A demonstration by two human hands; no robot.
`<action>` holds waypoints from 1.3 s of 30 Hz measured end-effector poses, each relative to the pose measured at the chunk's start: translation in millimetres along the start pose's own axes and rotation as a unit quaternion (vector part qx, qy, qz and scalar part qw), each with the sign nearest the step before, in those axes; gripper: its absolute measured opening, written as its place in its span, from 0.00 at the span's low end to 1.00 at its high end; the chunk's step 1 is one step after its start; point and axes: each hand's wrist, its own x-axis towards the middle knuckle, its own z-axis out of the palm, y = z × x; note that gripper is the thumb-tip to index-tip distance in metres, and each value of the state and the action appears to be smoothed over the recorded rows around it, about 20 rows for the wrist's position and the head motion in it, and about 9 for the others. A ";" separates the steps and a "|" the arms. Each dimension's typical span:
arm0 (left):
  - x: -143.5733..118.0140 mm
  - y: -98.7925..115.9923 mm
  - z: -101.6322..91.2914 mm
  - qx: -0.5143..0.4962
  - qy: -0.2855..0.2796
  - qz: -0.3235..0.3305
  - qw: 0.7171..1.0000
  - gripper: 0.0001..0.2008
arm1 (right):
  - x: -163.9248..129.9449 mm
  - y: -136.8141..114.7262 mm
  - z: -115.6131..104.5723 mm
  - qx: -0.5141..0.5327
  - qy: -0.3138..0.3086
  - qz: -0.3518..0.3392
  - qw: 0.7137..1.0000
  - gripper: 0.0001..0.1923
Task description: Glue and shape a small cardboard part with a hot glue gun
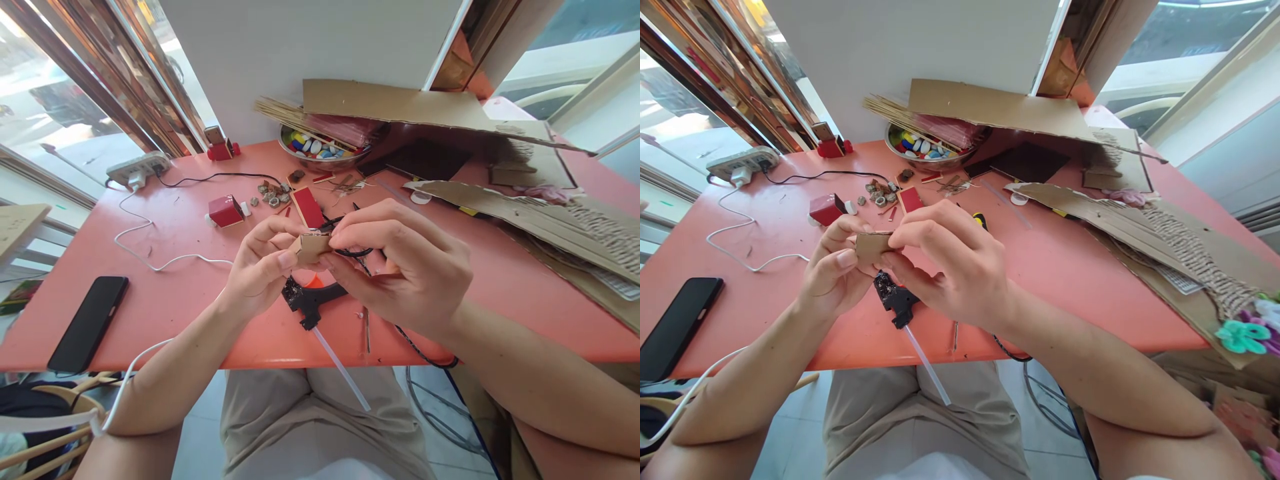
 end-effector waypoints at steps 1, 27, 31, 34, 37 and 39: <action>-0.1 0.2 0.5 0.000 0.002 -0.001 1.000 0.19 | 0.5 -0.7 -0.5 -0.002 0.002 -0.004 1.000 0.12; -6.6 -5.0 12.7 0.064 0.012 0.182 0.981 0.12 | -2.9 1.9 5.7 0.020 0.027 -0.026 0.999 0.11; -4.2 -8.5 12.4 0.111 0.034 0.226 0.967 0.10 | -2.8 1.5 8.1 0.024 0.039 -0.022 0.999 0.11; -3.2 -11.9 13.4 0.122 0.053 0.259 0.957 0.10 | -2.5 0.5 10.6 0.027 0.037 -0.019 0.999 0.11; -3.8 -13.5 14.5 0.126 0.058 0.252 0.958 0.09 | -3.2 -1.0 13.7 0.035 0.049 -0.006 0.998 0.11; -4.7 -13.7 14.5 0.133 0.058 0.237 0.961 0.10 | -4.5 -2.2 15.8 0.049 0.054 0.015 0.997 0.11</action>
